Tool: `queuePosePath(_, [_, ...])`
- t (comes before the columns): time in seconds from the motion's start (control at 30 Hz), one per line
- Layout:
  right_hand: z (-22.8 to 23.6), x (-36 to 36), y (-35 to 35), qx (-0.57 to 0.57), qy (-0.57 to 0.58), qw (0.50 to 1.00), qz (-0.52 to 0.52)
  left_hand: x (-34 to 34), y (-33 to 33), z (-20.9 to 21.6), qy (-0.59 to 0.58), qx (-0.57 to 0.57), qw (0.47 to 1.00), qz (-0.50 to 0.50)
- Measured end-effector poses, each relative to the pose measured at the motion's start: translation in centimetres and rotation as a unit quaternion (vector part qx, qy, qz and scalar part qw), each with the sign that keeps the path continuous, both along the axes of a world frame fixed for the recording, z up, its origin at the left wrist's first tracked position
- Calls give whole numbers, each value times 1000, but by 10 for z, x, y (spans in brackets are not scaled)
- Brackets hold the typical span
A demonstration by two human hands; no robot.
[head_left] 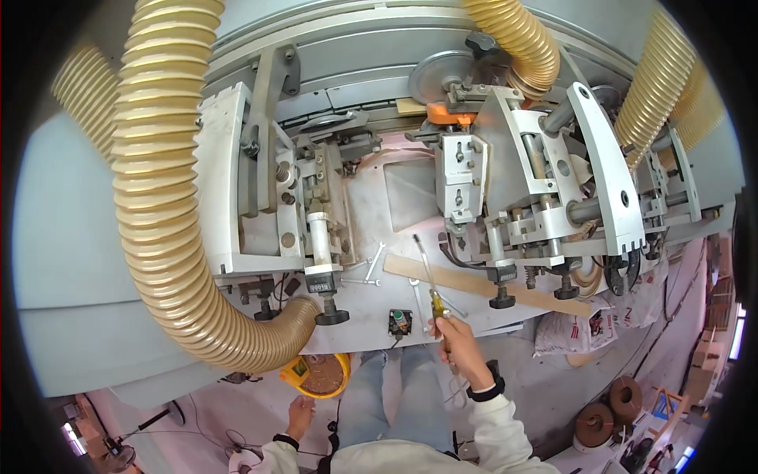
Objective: The worker is performing maintenance and adjustments on an industrial edge-banding machine, including using a wrench and screwdriver to adjust internal components and cleaning debris.
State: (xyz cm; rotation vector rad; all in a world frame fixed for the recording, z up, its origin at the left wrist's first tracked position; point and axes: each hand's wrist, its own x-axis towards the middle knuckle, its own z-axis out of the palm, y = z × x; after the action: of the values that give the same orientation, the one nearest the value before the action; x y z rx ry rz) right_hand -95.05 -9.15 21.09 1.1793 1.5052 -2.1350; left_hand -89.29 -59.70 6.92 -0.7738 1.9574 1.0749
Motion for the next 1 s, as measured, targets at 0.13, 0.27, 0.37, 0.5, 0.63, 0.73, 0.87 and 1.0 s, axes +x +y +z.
queuePosePath(0.13, [10,18,9,-175,91,978,-70,-7,25,-7,26,41,999,-18])
queuePosePath(0.27, [23,-1,17,-199,123,971,-47,-8,28,-7,23,48,998,-22])
queuePosePath(0.37, [28,-18,20,-166,162,972,-30,-7,22,-8,15,43,999,-24])
queuePosePath(0.5, [24,-31,18,-137,148,979,3,-4,13,-3,19,41,999,-18])
queuePosePath(0.63, [34,-33,8,-145,123,981,-30,0,1,0,11,10,1000,-25])
queuePosePath(0.73, [23,-21,8,-147,119,980,-64,2,1,-3,0,13,999,-36])
queuePosePath(0.87, [-10,-10,6,-70,75,995,2,3,3,-6,21,39,998,-42])
queuePosePath(1.0, [-83,-17,-3,319,112,915,219,5,-2,-10,23,39,999,-24])
